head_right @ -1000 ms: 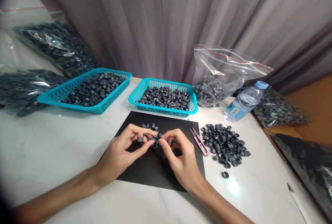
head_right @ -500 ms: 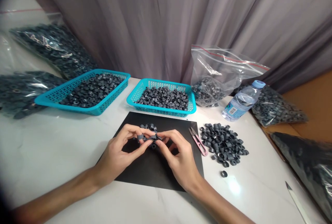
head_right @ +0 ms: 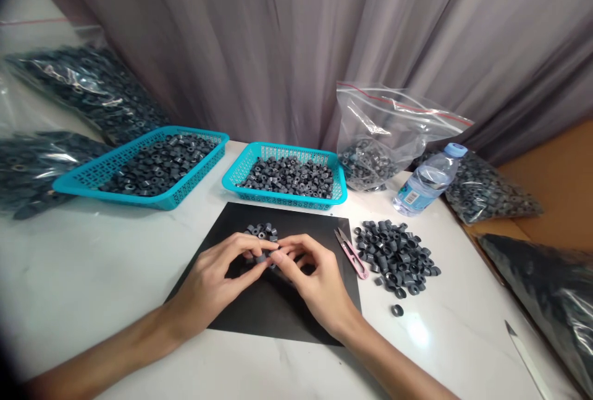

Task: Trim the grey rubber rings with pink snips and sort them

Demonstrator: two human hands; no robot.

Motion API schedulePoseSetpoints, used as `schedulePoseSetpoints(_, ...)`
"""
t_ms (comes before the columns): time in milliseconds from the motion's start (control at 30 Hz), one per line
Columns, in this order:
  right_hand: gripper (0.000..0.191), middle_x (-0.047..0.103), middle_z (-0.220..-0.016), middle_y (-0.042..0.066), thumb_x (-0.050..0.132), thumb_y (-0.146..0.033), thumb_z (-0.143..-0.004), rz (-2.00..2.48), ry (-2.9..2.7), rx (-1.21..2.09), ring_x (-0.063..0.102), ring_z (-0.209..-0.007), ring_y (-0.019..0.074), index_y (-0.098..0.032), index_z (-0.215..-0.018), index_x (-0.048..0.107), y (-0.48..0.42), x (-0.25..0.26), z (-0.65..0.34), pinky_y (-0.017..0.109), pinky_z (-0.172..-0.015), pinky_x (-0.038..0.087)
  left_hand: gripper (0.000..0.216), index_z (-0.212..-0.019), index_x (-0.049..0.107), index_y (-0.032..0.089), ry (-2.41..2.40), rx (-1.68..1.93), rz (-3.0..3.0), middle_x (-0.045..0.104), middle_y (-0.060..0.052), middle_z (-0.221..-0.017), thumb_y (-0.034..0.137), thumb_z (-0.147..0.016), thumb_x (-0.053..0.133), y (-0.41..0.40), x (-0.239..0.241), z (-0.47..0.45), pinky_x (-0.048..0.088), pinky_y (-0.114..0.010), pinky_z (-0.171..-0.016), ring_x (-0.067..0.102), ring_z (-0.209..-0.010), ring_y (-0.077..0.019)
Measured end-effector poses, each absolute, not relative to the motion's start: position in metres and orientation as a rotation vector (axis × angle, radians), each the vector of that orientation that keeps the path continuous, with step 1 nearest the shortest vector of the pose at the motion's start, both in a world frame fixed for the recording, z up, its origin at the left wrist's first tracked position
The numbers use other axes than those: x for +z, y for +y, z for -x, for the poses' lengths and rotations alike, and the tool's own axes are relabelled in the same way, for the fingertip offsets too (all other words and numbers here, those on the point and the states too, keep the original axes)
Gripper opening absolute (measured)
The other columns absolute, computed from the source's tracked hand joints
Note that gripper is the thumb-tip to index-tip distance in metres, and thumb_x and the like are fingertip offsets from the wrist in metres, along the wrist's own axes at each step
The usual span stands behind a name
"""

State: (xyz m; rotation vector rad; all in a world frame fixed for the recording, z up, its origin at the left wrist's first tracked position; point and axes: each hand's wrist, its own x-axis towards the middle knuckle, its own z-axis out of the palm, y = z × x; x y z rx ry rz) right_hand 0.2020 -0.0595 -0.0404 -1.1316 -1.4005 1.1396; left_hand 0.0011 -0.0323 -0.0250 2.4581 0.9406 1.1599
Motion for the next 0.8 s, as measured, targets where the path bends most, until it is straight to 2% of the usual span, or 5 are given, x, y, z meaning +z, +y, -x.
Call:
schedulePoseSetpoints(133, 0.03, 0.075, -0.095, 0.005, 0.073, -0.049, -0.091, 1.14, -1.378, 1.165, 0.068, -0.085, 0.0181, -0.021, -0.102, 0.072, -0.055, -0.042, -0.201, 0.027, -0.069, 0.05, 0.017, -0.103, 0.06, 0.023, 0.963, 1.103, -2.483, 0.072, 0.002, -0.097, 0.009, -0.095, 0.064, -0.033, -0.027, -0.002, 0.054, -0.027, -0.081, 0.069, -0.088, -0.0153)
schedulePoseSetpoints(300, 0.032, 0.075, -0.093, 0.006, 0.072, -0.051, -0.091, 1.15, -1.364, 1.12, 0.068, -0.082, 0.019, -0.02, -0.1, 0.072, -0.052, -0.045, -0.2, 0.028, -0.066, 0.048, 0.009, -0.099, 0.058, 0.023, 0.961, 1.118, -2.463, 0.071, 0.003, -0.095, 0.014, -0.099, 0.06, -0.031, -0.026, -0.006, 0.052, -0.028, -0.086, 0.069, -0.088, -0.0146)
schedulePoseSetpoints(500, 0.033, 0.072, -0.089, 0.005, 0.07, -0.051, -0.092, 1.206, -1.394, 0.976, 0.065, -0.078, 0.0177, -0.019, -0.096, 0.07, -0.054, -0.047, -0.2, 0.027, -0.065, 0.049, 0.004, -0.098, 0.056, 0.021, 0.962, 1.056, -2.535, 0.068, -0.001, -0.094, 0.019, -0.101, 0.057, -0.034, -0.02, -0.005, 0.048, -0.035, -0.093, 0.064, -0.092, -0.0184)
schedulePoseSetpoints(700, 0.035, 0.069, -0.093, 0.005, 0.066, -0.054, -0.093, 1.24, -1.346, 0.939, 0.062, -0.075, 0.0165, -0.02, -0.102, 0.067, -0.053, -0.048, -0.202, 0.026, -0.06, 0.049, 0.033, -0.101, 0.063, 0.02, 0.673, 0.593, -2.86, 0.066, -0.005, -0.107, 0.047, -0.088, 0.075, -0.035, -0.009, 0.005, 0.045, -0.04, -0.093, 0.059, -0.1, -0.0262)
schedulePoseSetpoints(800, 0.037, 0.069, -0.093, 0.005, 0.067, -0.053, -0.093, 1.236, -1.355, 0.956, 0.062, -0.075, 0.0165, -0.02, -0.108, 0.068, -0.054, -0.048, -0.201, 0.027, -0.061, 0.05, 0.018, -0.099, 0.065, 0.021, 0.664, 0.514, -2.899, 0.066, -0.004, -0.105, 0.038, -0.095, 0.069, -0.033, -0.012, 0.006, 0.044, -0.038, -0.093, 0.059, -0.099, -0.0238)
